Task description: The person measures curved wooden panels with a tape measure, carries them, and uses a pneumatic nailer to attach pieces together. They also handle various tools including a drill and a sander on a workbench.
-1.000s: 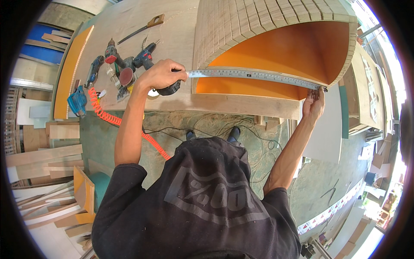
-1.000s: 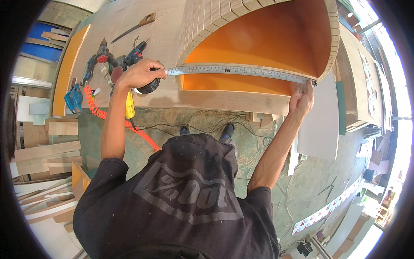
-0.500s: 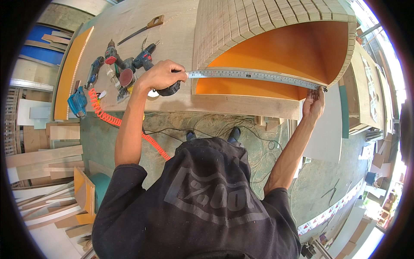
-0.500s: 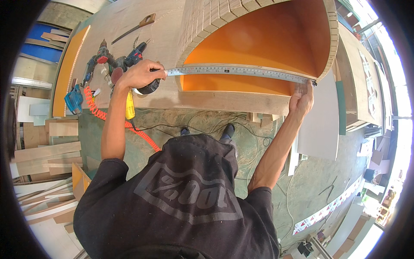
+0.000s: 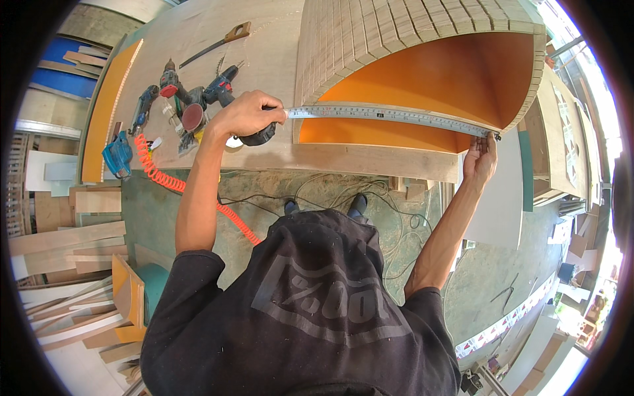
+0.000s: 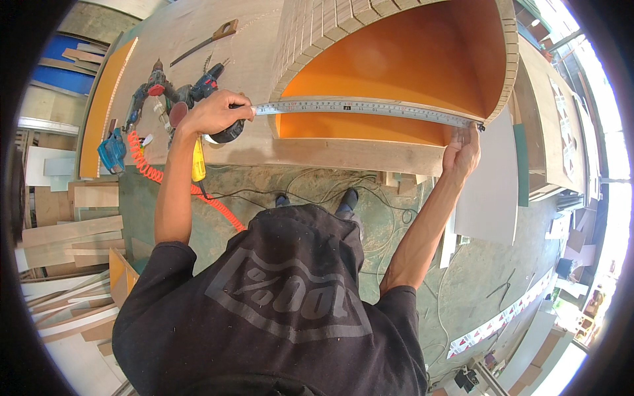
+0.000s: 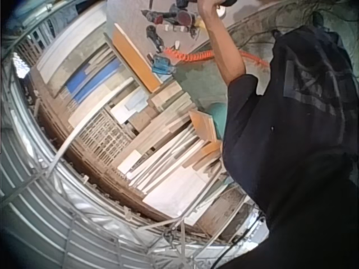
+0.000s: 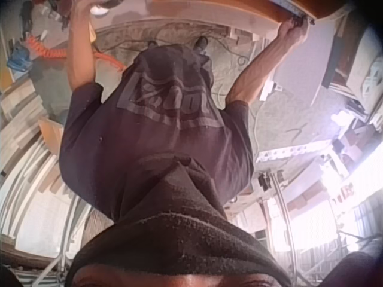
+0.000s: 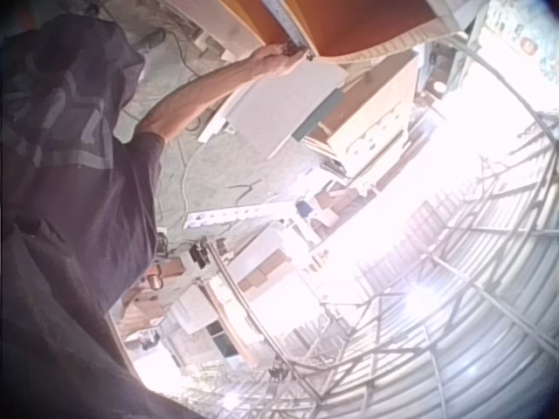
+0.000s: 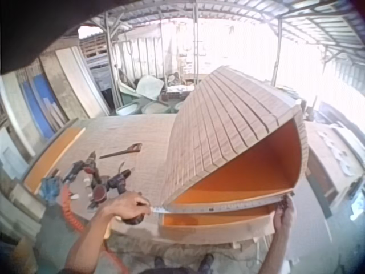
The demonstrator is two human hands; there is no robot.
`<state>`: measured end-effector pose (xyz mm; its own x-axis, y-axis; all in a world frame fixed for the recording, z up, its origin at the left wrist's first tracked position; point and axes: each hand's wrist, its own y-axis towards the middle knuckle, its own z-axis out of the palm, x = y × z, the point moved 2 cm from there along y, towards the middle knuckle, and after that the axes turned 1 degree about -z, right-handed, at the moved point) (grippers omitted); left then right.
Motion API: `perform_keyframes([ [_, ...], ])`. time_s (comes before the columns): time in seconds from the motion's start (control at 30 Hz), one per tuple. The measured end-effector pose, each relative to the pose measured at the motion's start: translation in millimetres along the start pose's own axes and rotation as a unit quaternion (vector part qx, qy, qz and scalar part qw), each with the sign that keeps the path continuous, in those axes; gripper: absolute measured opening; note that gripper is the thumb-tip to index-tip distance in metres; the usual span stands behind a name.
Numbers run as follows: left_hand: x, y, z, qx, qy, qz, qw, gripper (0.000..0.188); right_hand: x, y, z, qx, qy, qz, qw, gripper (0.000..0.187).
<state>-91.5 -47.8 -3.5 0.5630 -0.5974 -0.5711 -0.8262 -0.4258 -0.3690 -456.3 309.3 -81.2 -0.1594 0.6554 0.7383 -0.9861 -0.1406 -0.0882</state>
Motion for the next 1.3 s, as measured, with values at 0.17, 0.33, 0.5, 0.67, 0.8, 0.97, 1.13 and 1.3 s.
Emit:
perform_keyframes([
  [0.17,-2.2,-1.3,-0.3,-0.002,-0.001,-0.004,1.000,0.027,1.0,-0.8,0.9,0.002,-0.003,-0.001,1.000,0.022],
  [0.33,-0.9,-0.6,0.3,-0.003,-0.003,0.002,1.000,0.027,0.5,0.3,-0.8,0.005,-0.002,0.001,1.000,0.022],
  [0.5,-4.0,-2.4,-0.4,0.000,-0.003,-0.007,1.000,0.027,0.3,1.4,-1.4,0.012,-0.006,0.003,1.000,0.023],
  [0.67,-7.1,-2.6,-0.7,-0.013,-0.006,0.003,1.000,0.027,-1.2,7.4,-8.6,0.017,-0.007,-0.004,1.000,0.027],
  [0.8,3.0,0.4,3.9,-0.047,-0.027,0.034,0.998,0.026,-1.9,8.1,-8.9,0.021,-0.008,0.003,1.000,0.028],
  [0.97,-5.8,-2.0,-0.1,-0.006,-0.003,-0.016,1.000,0.027,-1.1,8.6,-10.6,0.011,-0.011,0.003,1.000,0.028],
  [1.13,-1.8,-0.8,1.0,-0.005,-0.008,-0.024,1.000,0.027,-1.4,5.8,-6.6,0.013,-0.005,0.000,1.000,0.027],
  [1.3,-6.3,-2.3,-0.5,-0.005,-0.005,-0.017,1.000,0.027,-0.6,7.3,-8.9,0.018,-0.007,-0.001,1.000,0.027],
])
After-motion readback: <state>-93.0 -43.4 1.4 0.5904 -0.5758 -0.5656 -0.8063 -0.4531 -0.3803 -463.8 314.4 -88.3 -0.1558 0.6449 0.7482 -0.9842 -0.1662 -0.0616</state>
